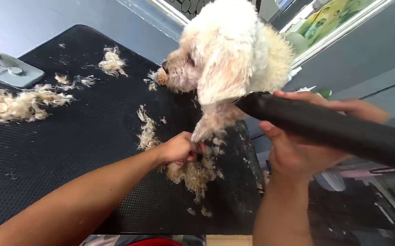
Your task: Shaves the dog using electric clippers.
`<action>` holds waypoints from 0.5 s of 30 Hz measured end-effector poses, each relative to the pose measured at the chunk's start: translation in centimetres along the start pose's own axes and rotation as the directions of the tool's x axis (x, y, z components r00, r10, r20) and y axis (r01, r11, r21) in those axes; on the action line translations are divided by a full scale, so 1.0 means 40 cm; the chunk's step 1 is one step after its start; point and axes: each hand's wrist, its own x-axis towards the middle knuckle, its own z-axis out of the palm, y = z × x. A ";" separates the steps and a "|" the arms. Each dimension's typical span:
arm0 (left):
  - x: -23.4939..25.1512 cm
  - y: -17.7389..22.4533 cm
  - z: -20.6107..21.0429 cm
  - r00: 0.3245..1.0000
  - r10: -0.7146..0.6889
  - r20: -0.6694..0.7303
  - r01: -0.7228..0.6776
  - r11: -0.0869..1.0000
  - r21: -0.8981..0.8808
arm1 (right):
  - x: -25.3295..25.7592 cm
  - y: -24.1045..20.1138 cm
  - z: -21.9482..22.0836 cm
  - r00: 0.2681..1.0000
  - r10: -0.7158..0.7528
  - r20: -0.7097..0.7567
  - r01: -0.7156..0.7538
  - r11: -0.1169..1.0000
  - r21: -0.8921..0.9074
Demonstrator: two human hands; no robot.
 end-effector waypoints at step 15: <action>0.001 -0.009 0.008 0.999 0.017 -0.027 -0.018 0.998 -0.059 | -0.018 -0.008 0.077 0.909 0.377 0.175 -0.319 0.902 -0.289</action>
